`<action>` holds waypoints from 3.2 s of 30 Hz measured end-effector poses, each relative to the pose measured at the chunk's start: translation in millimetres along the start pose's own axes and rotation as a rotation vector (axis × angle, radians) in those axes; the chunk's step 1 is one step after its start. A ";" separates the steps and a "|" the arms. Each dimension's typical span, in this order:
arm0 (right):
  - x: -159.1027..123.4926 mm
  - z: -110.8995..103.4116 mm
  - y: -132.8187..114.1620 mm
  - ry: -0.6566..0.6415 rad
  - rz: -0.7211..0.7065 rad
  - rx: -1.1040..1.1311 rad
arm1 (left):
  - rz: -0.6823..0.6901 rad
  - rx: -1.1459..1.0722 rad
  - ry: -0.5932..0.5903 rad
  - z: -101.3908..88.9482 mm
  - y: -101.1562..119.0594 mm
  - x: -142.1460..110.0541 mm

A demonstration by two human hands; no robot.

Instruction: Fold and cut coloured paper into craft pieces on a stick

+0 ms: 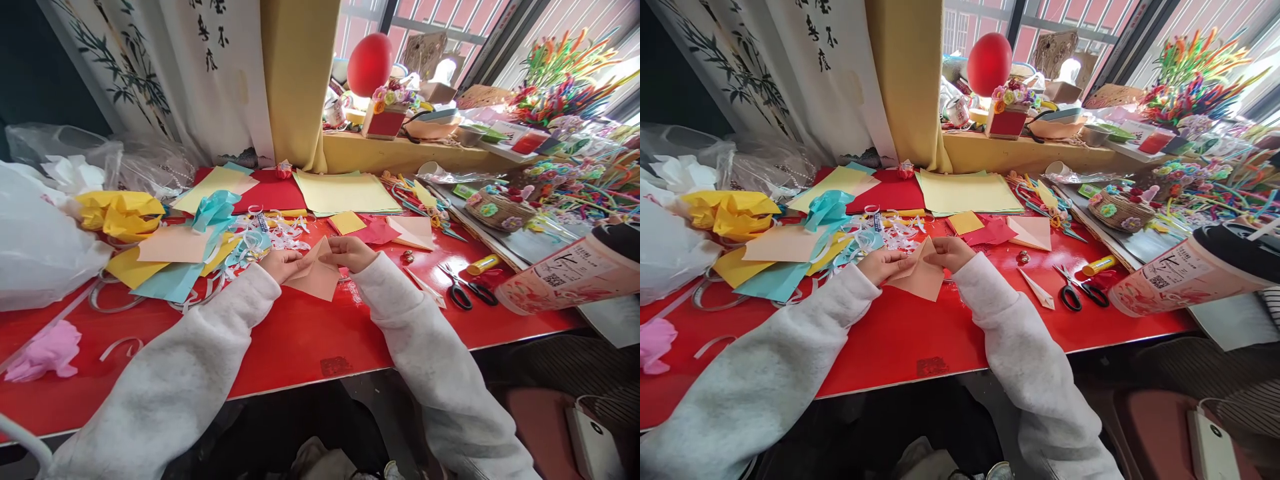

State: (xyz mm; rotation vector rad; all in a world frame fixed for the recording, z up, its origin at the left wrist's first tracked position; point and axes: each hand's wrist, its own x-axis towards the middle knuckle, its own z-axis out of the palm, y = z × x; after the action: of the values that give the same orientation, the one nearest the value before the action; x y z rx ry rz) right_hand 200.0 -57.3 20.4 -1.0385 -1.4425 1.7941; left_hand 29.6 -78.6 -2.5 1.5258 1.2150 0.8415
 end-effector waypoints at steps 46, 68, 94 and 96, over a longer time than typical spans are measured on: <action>2.9 9.1 6.8 0.124 -0.214 -0.337 | 0.015 -0.144 -0.199 -3.8 7.3 -3.5; 7.3 26.7 14.5 0.045 -0.161 -0.080 | 0.011 -0.500 0.255 -11.5 22.2 -5.1; 8.3 36.8 18.4 0.192 -0.127 0.340 | 0.095 -0.051 0.464 3.4 14.4 -6.2; 9.2 35.0 21.0 0.208 -0.122 0.322 | 0.104 0.027 0.549 4.9 15.8 -7.9</action>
State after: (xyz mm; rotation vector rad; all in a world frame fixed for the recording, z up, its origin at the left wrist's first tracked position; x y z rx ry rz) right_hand 165.5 -71.8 1.6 -0.9177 -1.0286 1.7042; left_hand 36.6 -88.0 11.6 1.4324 1.5464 1.3774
